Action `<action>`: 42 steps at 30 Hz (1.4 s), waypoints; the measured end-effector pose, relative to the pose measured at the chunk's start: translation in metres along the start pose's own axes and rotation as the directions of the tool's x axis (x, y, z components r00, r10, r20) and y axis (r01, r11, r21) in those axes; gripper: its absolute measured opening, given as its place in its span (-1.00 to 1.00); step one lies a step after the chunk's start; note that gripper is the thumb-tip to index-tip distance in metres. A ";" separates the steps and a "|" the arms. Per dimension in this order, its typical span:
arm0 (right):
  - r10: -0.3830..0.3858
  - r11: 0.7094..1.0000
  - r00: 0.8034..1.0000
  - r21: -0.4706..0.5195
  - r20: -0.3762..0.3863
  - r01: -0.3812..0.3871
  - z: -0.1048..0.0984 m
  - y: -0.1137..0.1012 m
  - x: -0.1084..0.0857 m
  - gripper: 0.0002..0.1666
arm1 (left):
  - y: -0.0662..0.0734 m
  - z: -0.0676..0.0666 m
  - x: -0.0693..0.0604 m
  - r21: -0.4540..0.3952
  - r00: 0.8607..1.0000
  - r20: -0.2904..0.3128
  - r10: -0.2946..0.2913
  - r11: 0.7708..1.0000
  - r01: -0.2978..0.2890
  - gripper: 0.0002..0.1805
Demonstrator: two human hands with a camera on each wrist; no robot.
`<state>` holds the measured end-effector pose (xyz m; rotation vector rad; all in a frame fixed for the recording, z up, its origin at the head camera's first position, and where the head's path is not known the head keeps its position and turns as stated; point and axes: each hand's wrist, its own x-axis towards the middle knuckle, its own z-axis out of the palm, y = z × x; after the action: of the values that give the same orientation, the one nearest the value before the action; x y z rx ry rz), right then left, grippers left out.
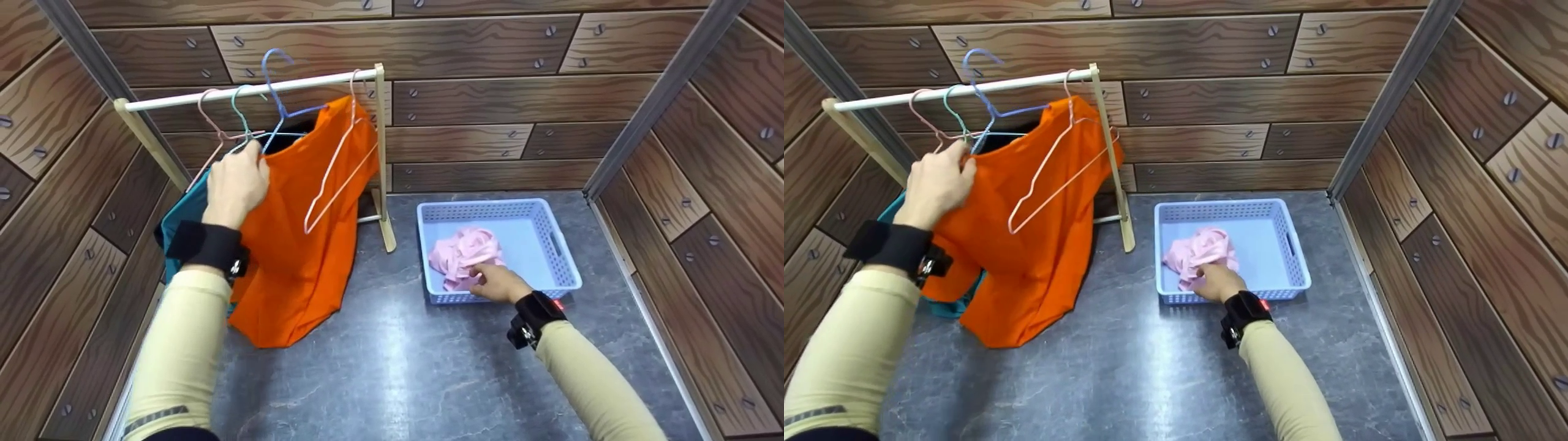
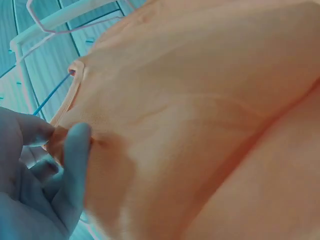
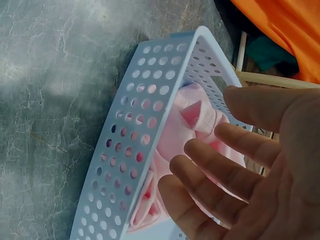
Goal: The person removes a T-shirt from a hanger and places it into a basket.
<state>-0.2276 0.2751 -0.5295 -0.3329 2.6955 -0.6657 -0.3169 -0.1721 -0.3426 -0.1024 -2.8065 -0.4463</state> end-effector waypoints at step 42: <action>-0.141 0.988 0.987 0.066 0.082 0.136 0.020 -0.003 0.002 -0.60 | -0.117 0.064 -0.091 -0.032 0.860 0.509 0.026 0.999 -0.012 -0.73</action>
<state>-0.2214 0.2639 -0.5455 -0.5251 2.5821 -0.7532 -0.2615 -0.2649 -0.4620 -0.2949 -3.3168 -0.5164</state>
